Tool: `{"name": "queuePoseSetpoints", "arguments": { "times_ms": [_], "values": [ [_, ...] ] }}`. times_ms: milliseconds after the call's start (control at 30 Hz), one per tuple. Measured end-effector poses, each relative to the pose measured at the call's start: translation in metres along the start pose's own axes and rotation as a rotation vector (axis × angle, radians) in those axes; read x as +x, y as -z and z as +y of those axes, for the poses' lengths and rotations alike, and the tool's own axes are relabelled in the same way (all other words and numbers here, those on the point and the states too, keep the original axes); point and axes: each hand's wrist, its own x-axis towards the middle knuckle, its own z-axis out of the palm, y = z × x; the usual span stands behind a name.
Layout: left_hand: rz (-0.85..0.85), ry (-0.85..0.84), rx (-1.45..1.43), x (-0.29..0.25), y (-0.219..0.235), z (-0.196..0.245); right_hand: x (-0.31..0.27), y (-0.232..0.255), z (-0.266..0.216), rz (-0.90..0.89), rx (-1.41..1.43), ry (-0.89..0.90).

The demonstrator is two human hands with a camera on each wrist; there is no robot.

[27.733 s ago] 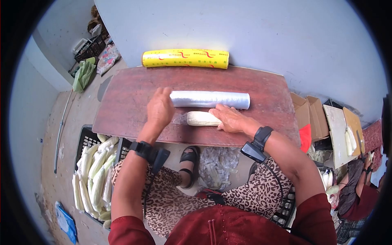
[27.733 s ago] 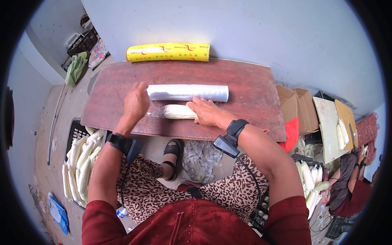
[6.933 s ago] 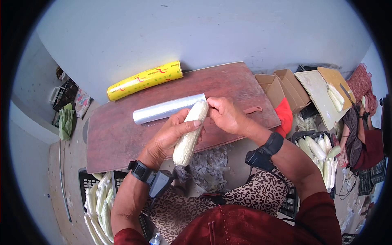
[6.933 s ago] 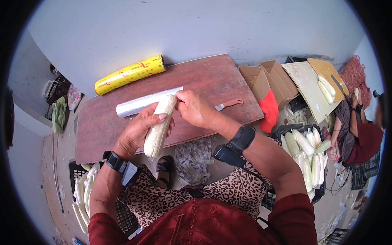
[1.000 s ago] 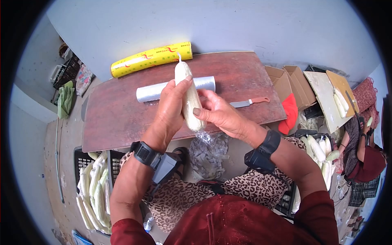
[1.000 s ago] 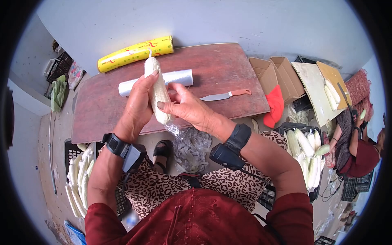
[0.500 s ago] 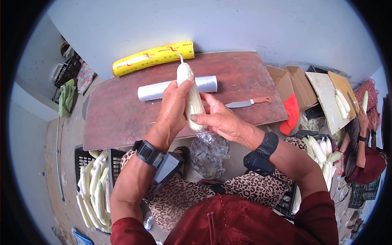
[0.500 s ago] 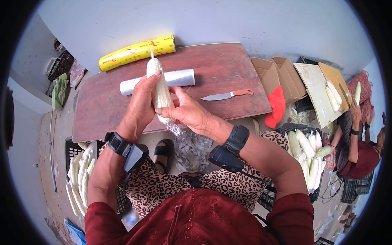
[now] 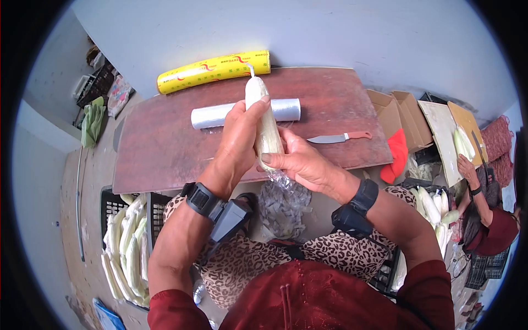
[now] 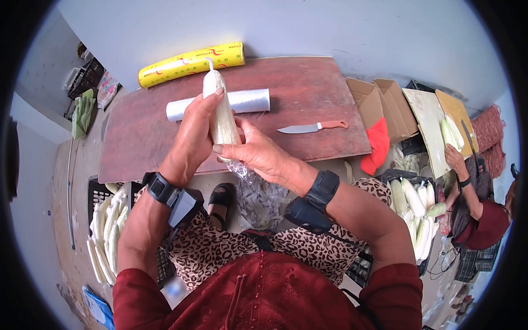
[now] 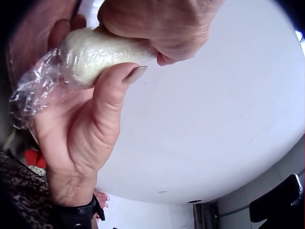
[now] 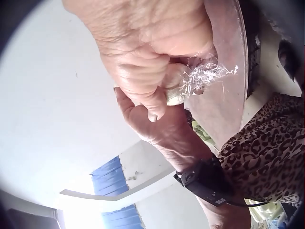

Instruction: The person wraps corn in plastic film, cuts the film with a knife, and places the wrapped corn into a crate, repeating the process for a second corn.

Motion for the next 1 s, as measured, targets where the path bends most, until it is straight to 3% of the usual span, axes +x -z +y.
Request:
{"name": "queuePoseSetpoints", "arguments": {
  "times_ms": [1000],
  "values": [
    [0.015,0.017,0.026,-0.0062,-0.0020,0.0013,-0.0032,-0.0025,-0.0028,-0.030,-0.070,-0.028]
  ]
}}
